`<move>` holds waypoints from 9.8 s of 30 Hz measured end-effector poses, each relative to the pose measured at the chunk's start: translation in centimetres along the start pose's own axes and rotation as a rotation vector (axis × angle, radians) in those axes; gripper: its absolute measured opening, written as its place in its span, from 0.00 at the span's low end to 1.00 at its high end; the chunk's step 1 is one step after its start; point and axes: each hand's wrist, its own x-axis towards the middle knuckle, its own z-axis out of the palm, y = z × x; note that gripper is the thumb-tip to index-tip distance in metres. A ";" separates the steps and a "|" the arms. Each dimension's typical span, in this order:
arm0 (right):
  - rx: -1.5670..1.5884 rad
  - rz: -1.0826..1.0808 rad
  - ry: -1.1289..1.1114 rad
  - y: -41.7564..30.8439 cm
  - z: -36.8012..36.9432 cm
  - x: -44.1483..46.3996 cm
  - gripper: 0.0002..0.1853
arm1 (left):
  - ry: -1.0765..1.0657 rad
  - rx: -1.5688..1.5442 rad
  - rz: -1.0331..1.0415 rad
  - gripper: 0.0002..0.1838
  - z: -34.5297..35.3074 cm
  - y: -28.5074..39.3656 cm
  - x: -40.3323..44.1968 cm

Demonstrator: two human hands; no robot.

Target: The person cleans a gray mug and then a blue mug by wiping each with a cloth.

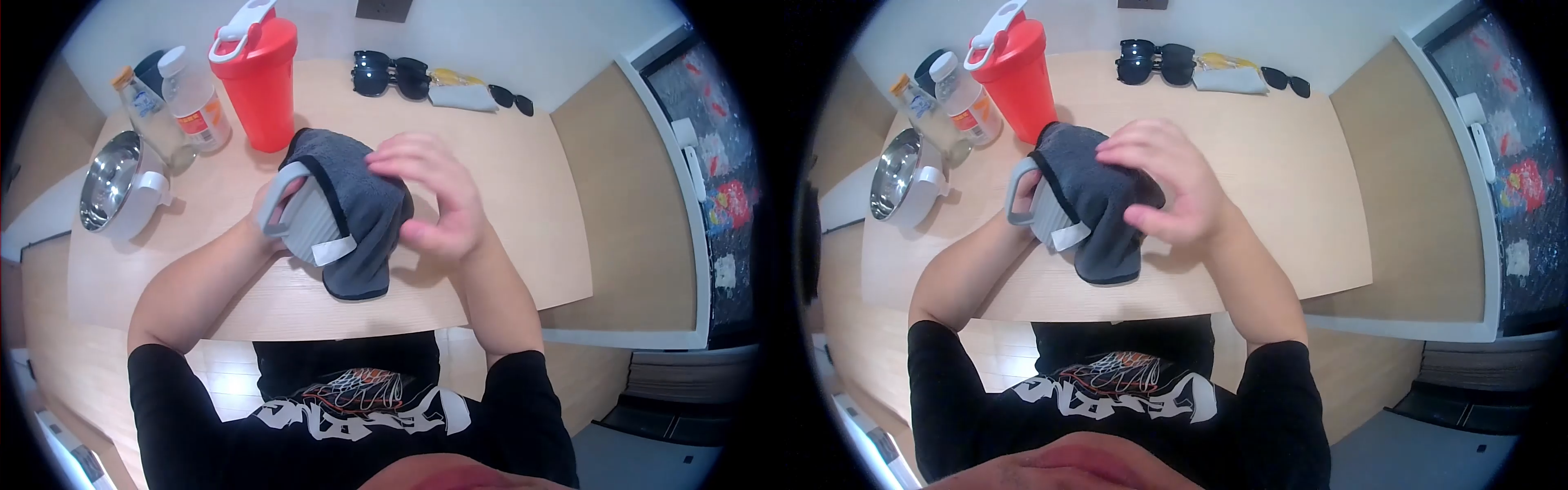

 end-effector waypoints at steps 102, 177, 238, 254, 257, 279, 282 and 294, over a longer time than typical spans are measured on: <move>0.052 0.630 -0.218 -4.4 5.0 0.7 0.17 | 0.098 0.334 0.311 0.32 5.5 -1.0 0.4; 0.682 0.718 -0.018 -4.1 4.8 -1.4 0.27 | 0.194 0.796 0.523 0.31 4.1 -1.1 0.7; 0.586 0.952 0.494 2.4 8.1 -0.1 0.18 | -0.131 0.291 -0.621 0.14 2.3 -1.3 0.8; 0.527 0.911 0.438 2.6 8.7 -0.3 0.15 | -0.124 1.321 1.354 0.05 12.1 13.6 -12.2; 0.603 0.892 0.517 2.3 8.8 -0.4 0.11 | 0.814 1.399 1.220 0.09 6.3 25.5 -12.1; 0.643 0.837 0.483 3.4 9.4 -1.7 0.17 | 1.511 2.065 0.511 0.11 -7.3 37.2 -7.1; 0.616 0.849 0.498 3.4 9.3 -1.6 0.19 | 1.496 1.989 1.120 0.11 -3.9 36.2 -9.1; 0.424 -0.017 0.447 -0.9 4.7 -1.2 0.50 | 0.018 1.284 1.404 0.16 12.8 1.7 -14.7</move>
